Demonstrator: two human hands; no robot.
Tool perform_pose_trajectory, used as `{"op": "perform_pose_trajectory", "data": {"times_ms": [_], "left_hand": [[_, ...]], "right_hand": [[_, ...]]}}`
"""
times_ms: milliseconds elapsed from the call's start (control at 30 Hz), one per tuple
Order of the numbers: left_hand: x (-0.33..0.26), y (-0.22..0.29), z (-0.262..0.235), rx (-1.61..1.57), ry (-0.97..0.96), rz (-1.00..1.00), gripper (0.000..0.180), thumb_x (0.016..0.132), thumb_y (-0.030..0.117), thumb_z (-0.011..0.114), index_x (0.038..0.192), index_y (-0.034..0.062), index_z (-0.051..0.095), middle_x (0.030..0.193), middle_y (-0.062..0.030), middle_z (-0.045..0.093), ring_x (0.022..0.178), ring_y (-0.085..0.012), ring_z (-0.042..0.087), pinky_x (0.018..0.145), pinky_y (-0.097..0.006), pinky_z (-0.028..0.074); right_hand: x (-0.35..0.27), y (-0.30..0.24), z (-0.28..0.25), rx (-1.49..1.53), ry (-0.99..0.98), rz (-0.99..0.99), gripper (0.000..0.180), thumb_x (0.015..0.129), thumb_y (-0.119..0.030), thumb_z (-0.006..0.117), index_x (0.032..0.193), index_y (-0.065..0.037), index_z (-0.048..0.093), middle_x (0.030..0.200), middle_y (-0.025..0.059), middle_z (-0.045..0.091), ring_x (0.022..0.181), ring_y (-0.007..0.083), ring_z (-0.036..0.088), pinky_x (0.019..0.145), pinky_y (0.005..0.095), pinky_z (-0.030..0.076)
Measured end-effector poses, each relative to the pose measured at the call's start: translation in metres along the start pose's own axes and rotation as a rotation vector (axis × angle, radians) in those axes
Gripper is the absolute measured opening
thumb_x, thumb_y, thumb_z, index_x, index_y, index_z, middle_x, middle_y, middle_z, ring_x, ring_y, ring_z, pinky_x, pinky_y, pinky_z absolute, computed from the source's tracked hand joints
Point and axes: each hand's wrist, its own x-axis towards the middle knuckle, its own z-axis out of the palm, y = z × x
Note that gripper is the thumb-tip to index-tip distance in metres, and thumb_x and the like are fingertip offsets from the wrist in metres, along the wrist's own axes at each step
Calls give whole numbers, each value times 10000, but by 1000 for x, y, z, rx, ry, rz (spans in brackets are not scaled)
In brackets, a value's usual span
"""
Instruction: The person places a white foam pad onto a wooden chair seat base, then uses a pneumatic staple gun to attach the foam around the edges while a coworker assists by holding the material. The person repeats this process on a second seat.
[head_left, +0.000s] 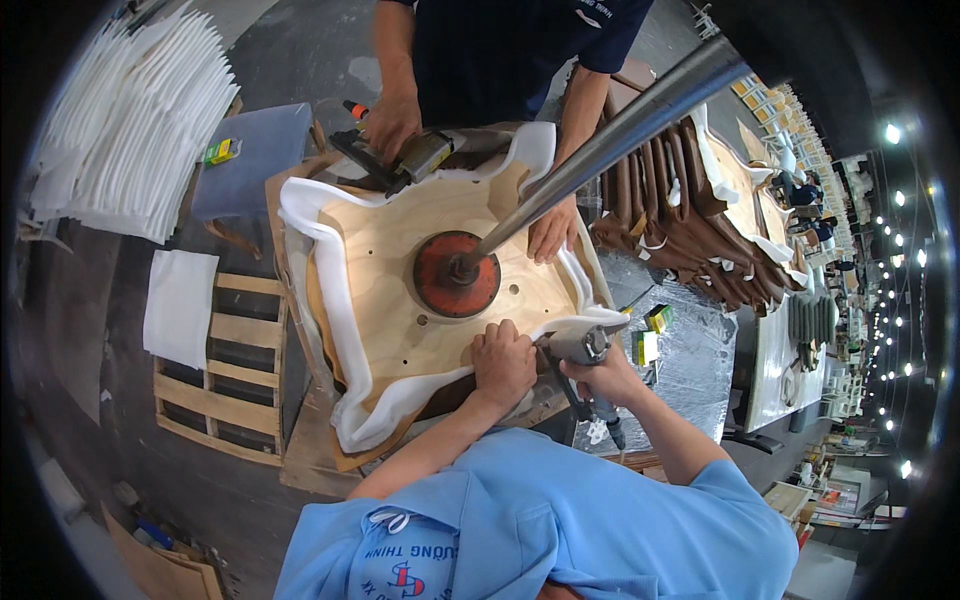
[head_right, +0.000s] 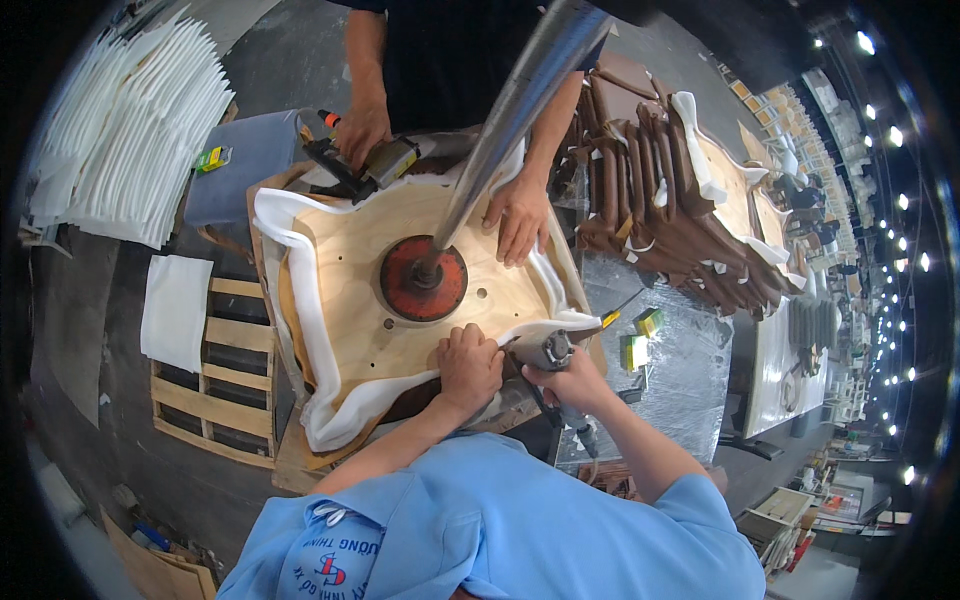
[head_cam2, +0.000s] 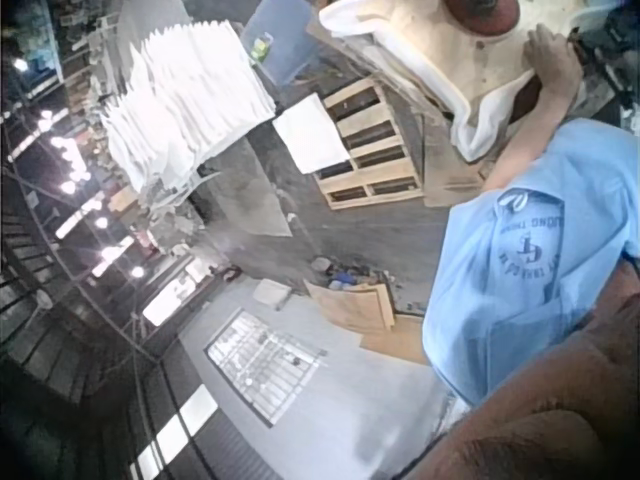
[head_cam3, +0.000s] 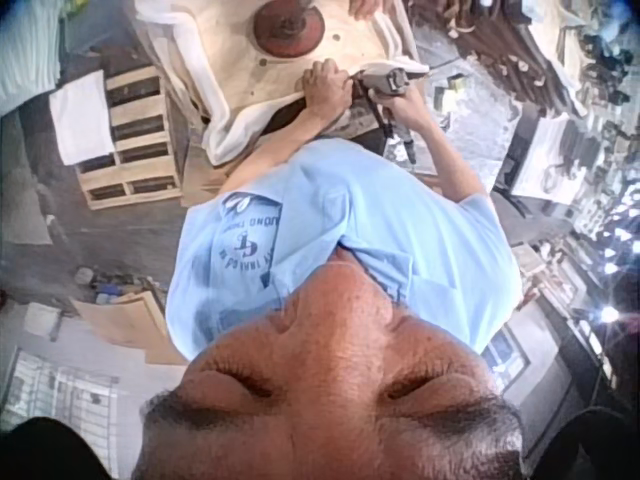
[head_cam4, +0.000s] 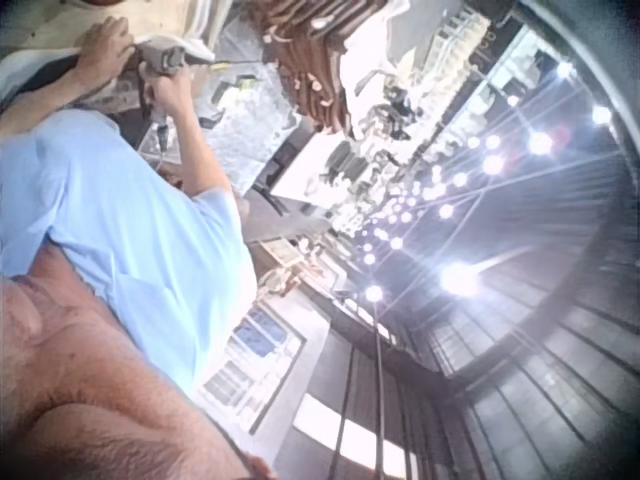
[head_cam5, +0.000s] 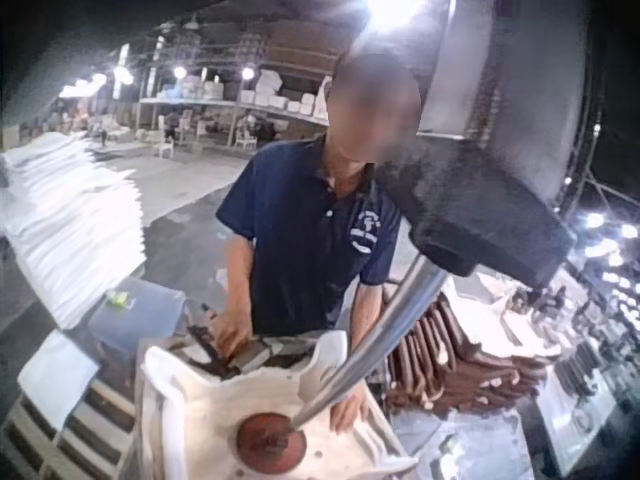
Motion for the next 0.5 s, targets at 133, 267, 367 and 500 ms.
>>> {"op": "perform_pose_trajectory", "data": {"times_ms": [133, 267, 367, 500], "left_hand": [[0, -1, 1, -8, 4, -4, 159, 862, 242, 750, 875, 86, 731, 1030, -98, 578, 1051, -317, 542, 877, -500, 411], [0, -1, 1, -17, -15, -18, 159, 861, 238, 748, 891, 82, 737, 1041, -101, 580, 1060, -316, 543, 886, -499, 415], [0, 0, 1, -18, -26, -21, 163, 862, 238, 749, 898, 79, 738, 1045, -104, 583, 1066, -320, 545, 894, -497, 419], [2, -2, 0, 21, -57, 1, 182, 858, 255, 763, 897, 77, 751, 1046, -114, 591, 1070, -331, 549, 902, -494, 423]], "right_hand": [[2, -2, 2, 10, -7, -15, 294, 958, -160, 780, 1190, -1, 697, 774, 51, 682, 553, 129, 626, 508, 308, 499], [3, -8, 2, -31, -8, 5, 299, 951, -163, 787, 1192, -4, 707, 786, 57, 691, 549, 132, 621, 504, 312, 492], [6, -16, 5, -86, -3, 53, 312, 943, -169, 792, 1199, -10, 713, 797, 63, 697, 548, 139, 622, 507, 320, 496], [5, -24, 9, -139, 16, 8, 321, 932, -180, 798, 1197, -18, 718, 783, 65, 695, 537, 149, 619, 499, 331, 495]]}}
